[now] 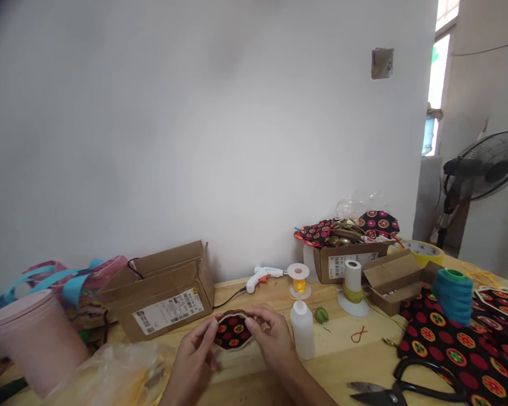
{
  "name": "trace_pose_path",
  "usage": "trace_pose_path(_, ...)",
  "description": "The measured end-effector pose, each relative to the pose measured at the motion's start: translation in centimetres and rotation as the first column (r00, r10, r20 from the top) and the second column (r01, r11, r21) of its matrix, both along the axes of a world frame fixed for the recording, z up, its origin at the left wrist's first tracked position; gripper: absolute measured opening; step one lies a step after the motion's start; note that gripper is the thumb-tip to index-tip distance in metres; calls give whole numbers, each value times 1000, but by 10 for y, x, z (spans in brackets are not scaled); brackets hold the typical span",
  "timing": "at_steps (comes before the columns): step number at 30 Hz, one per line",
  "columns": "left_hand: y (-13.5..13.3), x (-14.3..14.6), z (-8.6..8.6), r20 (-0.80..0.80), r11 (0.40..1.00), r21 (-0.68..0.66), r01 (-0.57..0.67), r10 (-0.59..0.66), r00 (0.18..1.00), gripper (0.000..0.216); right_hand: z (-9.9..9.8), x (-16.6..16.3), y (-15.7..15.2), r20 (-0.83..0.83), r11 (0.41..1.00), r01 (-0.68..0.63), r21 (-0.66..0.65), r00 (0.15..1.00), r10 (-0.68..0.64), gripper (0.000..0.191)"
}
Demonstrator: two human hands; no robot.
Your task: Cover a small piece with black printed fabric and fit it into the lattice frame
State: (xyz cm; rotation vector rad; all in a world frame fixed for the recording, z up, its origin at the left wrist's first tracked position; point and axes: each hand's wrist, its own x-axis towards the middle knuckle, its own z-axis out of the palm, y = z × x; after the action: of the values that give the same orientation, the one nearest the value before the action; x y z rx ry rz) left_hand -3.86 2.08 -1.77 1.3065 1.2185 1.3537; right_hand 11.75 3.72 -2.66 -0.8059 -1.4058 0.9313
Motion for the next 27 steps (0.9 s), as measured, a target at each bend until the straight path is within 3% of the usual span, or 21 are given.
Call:
trace_pose_path(4, -2, -2, 3, -156, 995, 100, -16, 31, 987, 25, 1, 3, 1, 7, 999, -44, 18, 999, 44, 21)
trace_pose_path(10, -7, -2, 13, -320, 949, 309, 59, 46, 946, 19, 6, 6, -1, 21, 993, -99, 59, 995, 98, 20)
trace_pose_path(17, -11, 1, 15, -399, 939, 335, 79, 65, 915, 19, 7, 6, -3, 5, 984, -167, 58, 986, 167, 18)
trace_pose_path(27, -14, 2, 17, -415, 929, 363, 75, 89, 905, 17, 7, 5, -4, 40, 993, -104, 63, 994, 102, 23)
